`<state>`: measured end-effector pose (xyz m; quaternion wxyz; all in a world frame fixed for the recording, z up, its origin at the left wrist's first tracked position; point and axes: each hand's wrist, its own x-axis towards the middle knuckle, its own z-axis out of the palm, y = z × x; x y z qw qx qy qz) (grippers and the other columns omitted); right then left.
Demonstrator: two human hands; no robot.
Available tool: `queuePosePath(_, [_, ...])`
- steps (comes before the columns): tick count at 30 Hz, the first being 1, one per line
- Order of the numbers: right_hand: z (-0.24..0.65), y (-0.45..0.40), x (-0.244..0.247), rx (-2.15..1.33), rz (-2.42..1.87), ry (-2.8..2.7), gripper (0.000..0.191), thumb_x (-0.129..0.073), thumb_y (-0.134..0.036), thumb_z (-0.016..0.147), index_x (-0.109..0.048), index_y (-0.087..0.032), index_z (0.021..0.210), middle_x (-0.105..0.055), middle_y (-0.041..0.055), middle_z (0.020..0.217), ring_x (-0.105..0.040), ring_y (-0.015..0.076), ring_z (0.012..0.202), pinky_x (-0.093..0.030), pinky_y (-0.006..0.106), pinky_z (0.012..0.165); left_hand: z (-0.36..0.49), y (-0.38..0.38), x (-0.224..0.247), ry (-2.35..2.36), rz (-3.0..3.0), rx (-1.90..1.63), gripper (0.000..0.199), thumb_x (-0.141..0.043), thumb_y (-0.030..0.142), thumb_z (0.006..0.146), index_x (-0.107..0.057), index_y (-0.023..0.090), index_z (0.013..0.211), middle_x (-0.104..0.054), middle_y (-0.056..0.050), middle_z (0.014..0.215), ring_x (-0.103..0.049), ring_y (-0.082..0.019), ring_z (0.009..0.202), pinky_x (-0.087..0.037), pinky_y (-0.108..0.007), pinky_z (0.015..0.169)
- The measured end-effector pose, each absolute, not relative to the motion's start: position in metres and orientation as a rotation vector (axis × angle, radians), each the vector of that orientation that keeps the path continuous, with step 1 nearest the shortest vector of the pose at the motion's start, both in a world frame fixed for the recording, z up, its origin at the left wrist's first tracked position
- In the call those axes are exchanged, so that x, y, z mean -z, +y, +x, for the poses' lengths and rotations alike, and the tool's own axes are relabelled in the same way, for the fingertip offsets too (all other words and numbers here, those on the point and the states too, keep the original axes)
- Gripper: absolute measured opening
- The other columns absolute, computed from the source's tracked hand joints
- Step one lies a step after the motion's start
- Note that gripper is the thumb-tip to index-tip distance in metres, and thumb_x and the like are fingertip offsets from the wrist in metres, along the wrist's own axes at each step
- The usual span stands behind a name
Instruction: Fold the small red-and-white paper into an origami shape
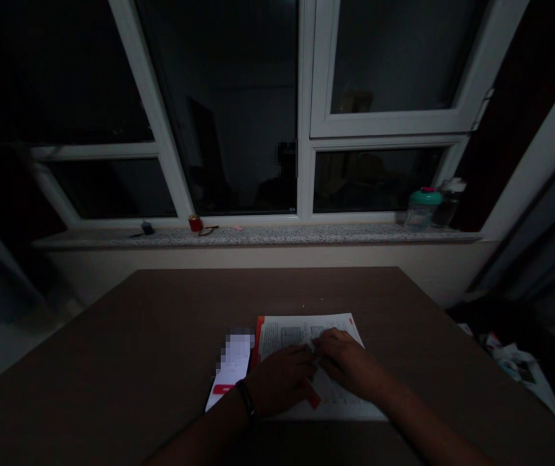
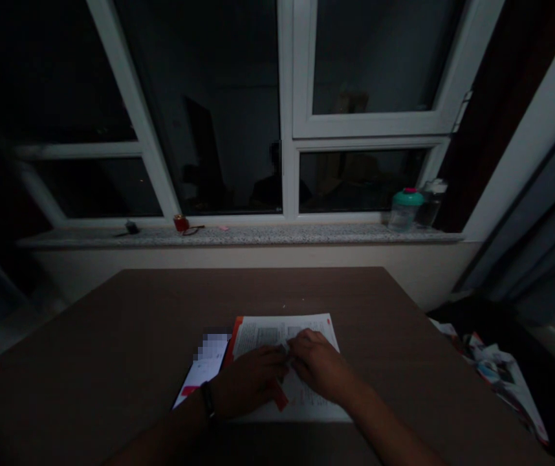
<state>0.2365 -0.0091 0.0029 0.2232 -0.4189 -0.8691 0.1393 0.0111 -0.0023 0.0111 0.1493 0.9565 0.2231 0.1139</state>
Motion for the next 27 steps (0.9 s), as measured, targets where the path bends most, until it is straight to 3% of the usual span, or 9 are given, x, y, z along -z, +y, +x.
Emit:
queuePosePath(5, [0.2381,-0.0081,0.0019,-0.381,-1.137,-2.383,0.025,-0.055,-0.012,0.086,-0.065,-0.021,0.106,-0.065,0.0078,0.110,-0.054,0.0232,0.106,-0.045,0.037,0.093,0.0118,-0.0025,-0.0111,0.650,2.750,-0.346,0.024,-0.067,0.023,0.090,-0.059,0.020,0.112,-0.060,-0.006,0.124,-0.050,-0.024,0.124,-0.032,-0.037,0.111])
queuePosePath(11, [0.2384,-0.0063,0.0036,-0.405,-1.130,-2.371,0.032,-0.054,-0.013,0.087,-0.063,-0.021,0.116,-0.063,0.0083,0.123,-0.051,0.0237,0.114,-0.043,0.038,0.099,0.0101,-0.0007,-0.0067,0.659,2.766,-0.330,0.025,-0.065,0.023,0.091,-0.059,0.020,0.116,-0.059,-0.007,0.127,-0.047,-0.025,0.127,-0.032,-0.038,0.111])
queuePosePath(27, [0.2380,-0.0074,0.0000,-0.365,-1.106,-2.431,0.038,-0.052,-0.010,0.085,-0.063,-0.019,0.120,-0.063,0.0093,0.124,-0.050,0.0247,0.118,-0.041,0.040,0.103,0.0111,-0.0001,-0.0041,0.625,2.762,-0.361,0.026,-0.063,0.018,0.092,-0.059,0.020,0.117,-0.060,-0.008,0.127,-0.049,-0.026,0.126,-0.032,-0.040,0.110])
